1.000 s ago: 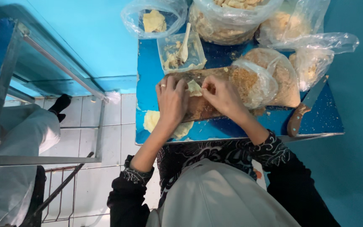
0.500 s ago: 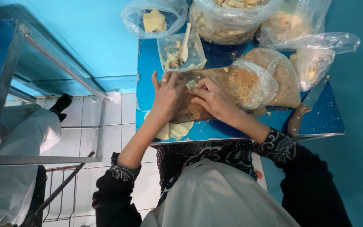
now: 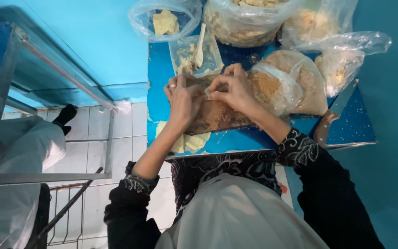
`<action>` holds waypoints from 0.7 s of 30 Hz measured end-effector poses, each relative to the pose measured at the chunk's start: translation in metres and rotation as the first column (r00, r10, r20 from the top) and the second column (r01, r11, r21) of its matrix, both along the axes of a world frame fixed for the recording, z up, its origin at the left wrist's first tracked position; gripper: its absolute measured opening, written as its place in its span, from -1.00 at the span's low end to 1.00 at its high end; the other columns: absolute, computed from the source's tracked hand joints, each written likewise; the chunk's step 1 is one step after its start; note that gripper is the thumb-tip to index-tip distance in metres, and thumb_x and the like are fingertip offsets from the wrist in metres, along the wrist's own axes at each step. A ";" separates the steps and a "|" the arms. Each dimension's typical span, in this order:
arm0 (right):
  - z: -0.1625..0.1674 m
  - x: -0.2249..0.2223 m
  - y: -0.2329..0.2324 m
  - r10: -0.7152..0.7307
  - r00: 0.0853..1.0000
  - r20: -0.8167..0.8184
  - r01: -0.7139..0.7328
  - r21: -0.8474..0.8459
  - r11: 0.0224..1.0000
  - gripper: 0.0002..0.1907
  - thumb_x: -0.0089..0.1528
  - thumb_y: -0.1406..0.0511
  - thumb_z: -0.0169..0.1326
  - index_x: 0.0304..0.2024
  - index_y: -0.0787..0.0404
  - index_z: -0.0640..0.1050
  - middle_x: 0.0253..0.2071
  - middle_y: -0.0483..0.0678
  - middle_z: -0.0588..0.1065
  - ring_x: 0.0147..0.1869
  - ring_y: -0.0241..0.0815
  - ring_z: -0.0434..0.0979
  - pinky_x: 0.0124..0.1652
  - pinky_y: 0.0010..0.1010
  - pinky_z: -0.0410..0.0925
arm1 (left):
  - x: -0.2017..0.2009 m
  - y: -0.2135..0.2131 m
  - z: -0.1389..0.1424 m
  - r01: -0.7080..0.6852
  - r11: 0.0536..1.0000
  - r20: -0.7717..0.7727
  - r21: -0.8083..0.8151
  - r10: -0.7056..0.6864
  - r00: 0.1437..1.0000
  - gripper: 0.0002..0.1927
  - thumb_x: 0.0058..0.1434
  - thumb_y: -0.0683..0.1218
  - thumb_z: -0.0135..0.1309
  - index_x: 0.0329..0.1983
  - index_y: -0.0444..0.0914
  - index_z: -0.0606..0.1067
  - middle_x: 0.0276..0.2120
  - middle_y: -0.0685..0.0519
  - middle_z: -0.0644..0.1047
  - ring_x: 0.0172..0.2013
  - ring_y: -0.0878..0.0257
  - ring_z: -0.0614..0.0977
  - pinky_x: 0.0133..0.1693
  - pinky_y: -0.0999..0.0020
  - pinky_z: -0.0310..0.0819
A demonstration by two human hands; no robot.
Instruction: The person sits at a small blue table and folds thin square pastry wrappers around a brown crumbly filling, pinching each wrapper closed by hand and setting the finished parcel aside. They repeatedly take a wrapper from a stack, add filling, fold it, and place completed parcels with others on the table.
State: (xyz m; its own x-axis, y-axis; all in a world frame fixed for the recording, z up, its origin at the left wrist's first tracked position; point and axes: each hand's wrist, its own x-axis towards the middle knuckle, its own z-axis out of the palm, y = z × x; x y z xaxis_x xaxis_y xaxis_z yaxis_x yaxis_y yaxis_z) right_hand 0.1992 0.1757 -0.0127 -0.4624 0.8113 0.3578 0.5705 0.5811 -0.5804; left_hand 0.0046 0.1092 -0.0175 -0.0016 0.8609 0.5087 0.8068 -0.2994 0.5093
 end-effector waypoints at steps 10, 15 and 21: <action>0.029 0.009 -0.029 0.027 0.960 0.279 -0.155 0.450 0.879 -0.82 0.21 0.15 0.32 -0.21 0.06 0.66 0.06 -0.02 0.36 0.17 0.04 0.28 0.06 -0.07 0.14 | -0.009 -0.002 0.002 0.129 0.991 -0.170 0.025 -0.122 0.978 -0.85 0.10 -0.17 0.21 -0.23 -0.18 0.62 0.13 -0.05 0.40 0.23 -0.10 0.33 0.22 -0.39 -0.06; 0.028 0.008 -0.026 0.052 0.978 0.200 -0.143 0.472 0.870 -0.80 0.19 0.12 0.32 -0.23 0.03 0.65 0.08 -0.01 0.33 0.19 0.04 0.27 0.09 -0.04 0.14 | 0.001 0.000 0.004 -0.021 0.994 -0.053 -0.110 0.016 0.998 -0.85 0.06 -0.15 0.24 -0.27 -0.19 0.66 0.00 -0.03 0.43 0.13 -0.07 0.35 0.10 -0.31 0.02; 0.020 0.002 -0.006 -0.006 0.989 0.148 -0.013 0.128 0.992 -0.82 0.04 0.14 0.38 -0.33 -0.05 0.70 -0.02 -0.02 0.32 0.13 0.07 0.25 0.00 -0.03 0.14 | 0.008 0.002 0.014 -0.101 0.992 0.041 -0.079 0.104 0.994 -0.86 -0.05 -0.14 0.26 -0.37 -0.18 0.65 -0.06 -0.04 0.45 0.06 -0.10 0.37 0.05 -0.05 0.14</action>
